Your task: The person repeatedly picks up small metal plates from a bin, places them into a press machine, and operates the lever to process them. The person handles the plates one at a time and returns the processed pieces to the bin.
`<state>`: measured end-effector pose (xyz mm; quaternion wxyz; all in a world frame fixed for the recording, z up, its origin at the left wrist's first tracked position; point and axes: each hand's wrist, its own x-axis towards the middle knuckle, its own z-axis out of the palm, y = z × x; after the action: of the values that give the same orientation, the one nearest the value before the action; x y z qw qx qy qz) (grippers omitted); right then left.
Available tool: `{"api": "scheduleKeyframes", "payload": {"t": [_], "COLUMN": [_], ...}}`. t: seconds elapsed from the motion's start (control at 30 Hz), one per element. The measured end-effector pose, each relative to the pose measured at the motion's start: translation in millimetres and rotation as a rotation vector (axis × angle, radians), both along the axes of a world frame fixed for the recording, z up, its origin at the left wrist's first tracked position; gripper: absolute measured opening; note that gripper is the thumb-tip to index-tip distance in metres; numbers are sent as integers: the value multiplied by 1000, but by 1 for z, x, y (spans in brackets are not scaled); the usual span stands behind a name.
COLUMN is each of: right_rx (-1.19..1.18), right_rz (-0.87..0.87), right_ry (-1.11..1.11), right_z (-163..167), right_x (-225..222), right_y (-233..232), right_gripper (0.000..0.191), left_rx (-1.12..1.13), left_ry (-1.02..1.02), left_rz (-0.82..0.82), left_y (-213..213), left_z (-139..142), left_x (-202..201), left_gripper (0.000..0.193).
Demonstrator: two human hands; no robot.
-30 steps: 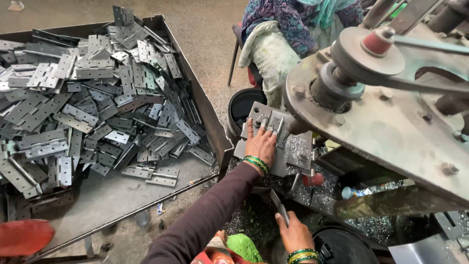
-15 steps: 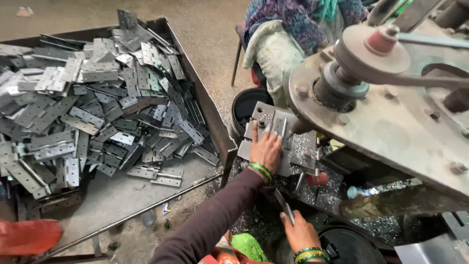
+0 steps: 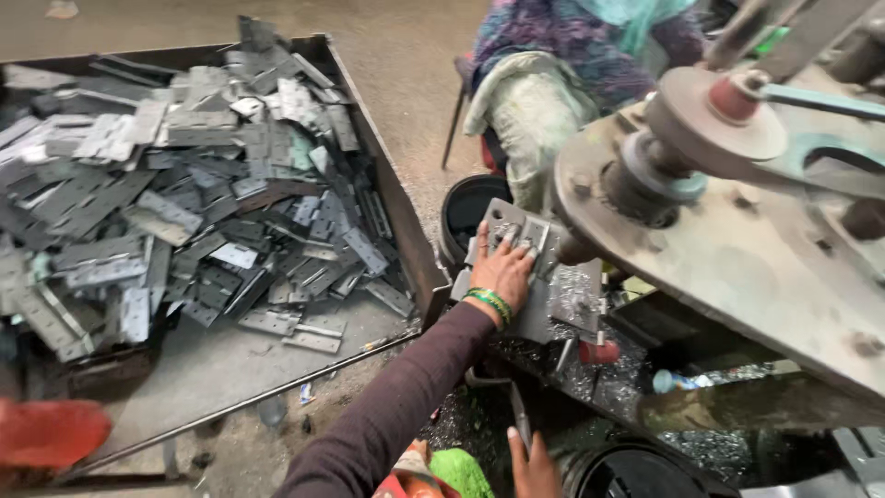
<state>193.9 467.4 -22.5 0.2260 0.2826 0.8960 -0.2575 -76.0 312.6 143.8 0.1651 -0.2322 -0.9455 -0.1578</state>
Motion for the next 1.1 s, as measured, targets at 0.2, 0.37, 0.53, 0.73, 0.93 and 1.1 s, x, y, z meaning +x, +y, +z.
{"api": "scheduleKeyframes", "payload": {"t": [0.2,0.37,0.53,0.73,0.93,1.1], "right_rx": [51,-42,-95,-42,-3,45], "right_rz": [-50,-46,-116,-64,-48,-46], "right_ry": [-85,352,254,4,69,205], "right_z": [34,-17,-27,44,41,30], "right_x": [-1,14,12,-1,-14,-12], "right_y": [10,-6,5,23,21,20], "right_gripper": [73,67,65,58,51,42], "left_rx": [-87,-179,-120,-293,-25,104], "left_ry": [-115,-213,-201,-323,-103,148], "left_rz": [-46,-83,-168,-148,-198,-293], "left_y": [-3,-7,-23,-27,-57,-69], "left_z": [2,10,30,64,42,37], "left_x": [7,2,-14,16,130,137], "left_gripper": [38,37,62,78,74,42]}}
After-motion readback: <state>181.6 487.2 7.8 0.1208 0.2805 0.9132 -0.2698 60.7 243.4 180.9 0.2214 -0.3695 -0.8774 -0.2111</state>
